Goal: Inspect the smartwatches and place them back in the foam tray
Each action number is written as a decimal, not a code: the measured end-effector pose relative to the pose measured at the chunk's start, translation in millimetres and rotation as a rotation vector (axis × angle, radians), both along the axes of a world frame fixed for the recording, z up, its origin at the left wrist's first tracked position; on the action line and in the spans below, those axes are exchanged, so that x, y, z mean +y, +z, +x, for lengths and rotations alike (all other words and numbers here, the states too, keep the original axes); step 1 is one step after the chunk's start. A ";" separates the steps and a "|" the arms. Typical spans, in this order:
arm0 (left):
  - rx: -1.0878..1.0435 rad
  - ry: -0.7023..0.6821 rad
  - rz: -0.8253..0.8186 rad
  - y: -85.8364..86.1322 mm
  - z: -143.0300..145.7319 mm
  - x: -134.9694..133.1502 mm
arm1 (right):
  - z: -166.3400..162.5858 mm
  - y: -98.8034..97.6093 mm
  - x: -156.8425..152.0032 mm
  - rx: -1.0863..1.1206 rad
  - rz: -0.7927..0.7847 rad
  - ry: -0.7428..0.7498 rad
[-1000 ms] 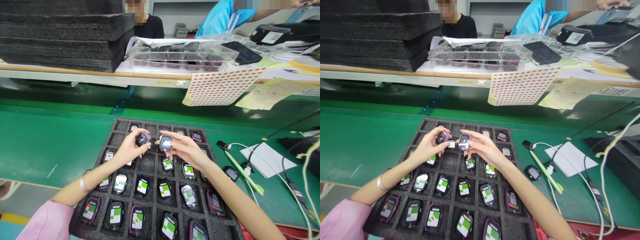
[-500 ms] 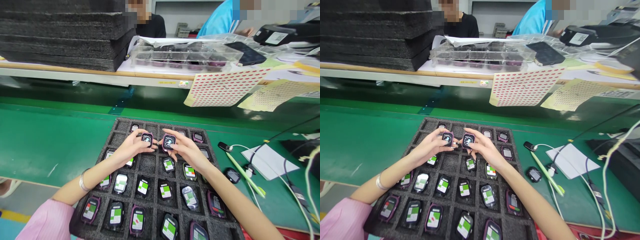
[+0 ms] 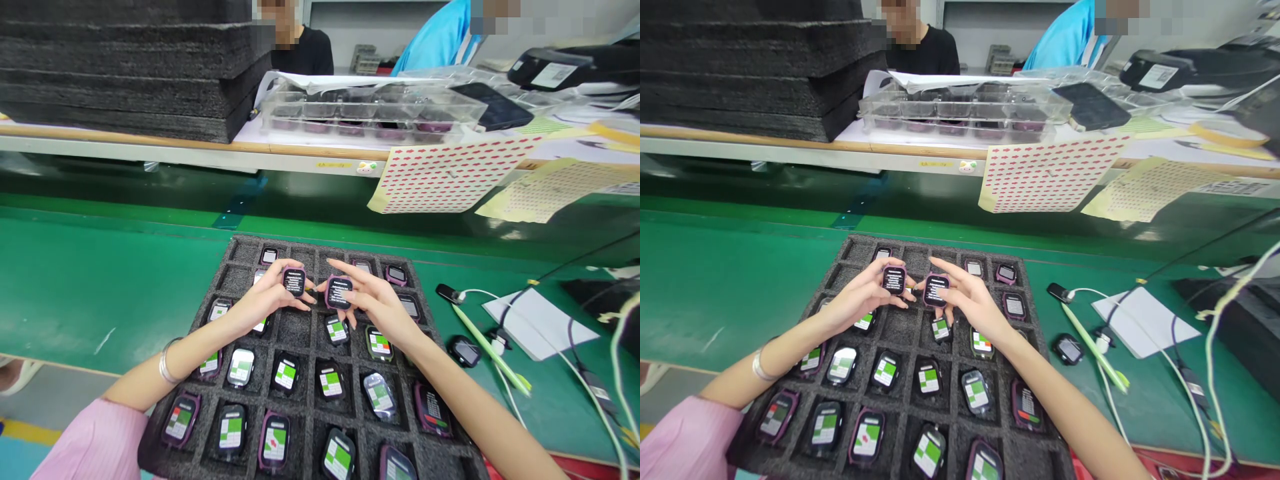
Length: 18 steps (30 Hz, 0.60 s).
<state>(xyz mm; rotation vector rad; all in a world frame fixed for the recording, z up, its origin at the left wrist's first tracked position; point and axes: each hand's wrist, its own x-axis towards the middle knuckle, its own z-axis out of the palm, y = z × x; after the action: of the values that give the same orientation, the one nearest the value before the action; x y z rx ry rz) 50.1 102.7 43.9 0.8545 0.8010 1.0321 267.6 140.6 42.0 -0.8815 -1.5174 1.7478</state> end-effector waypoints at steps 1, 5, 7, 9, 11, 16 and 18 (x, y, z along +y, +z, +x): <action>0.002 -0.003 0.010 -0.4 0.4 -0.2 | -0.1 0.4 -0.4 -0.013 0.014 -0.009; 0.013 -0.007 0.034 -2.4 1.7 -0.2 | -1.5 3.4 -2.4 -0.078 0.086 -0.047; 0.014 -0.008 0.039 -3.4 2.2 0.3 | -2.2 5.0 -3.6 -0.104 0.111 -0.055; 0.012 -0.012 0.044 -4.4 2.3 1.0 | -2.4 6.6 -4.6 -0.112 0.121 -0.047; 0.009 -0.022 0.053 -5.7 2.0 1.6 | -1.9 7.9 -4.9 -0.097 0.119 -0.026; 0.051 -0.020 0.127 -7.4 1.6 2.0 | 0.9 8.2 -3.1 -0.060 0.109 0.019; 0.079 -0.011 0.150 -6.9 1.8 2.1 | 1.4 7.5 -2.3 -0.050 0.111 0.018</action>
<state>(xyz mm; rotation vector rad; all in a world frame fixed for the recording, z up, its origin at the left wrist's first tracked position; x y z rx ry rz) 51.9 104.8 37.1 1.0318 0.7920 1.0633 269.1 138.3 49.5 -0.8634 -1.6430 1.6480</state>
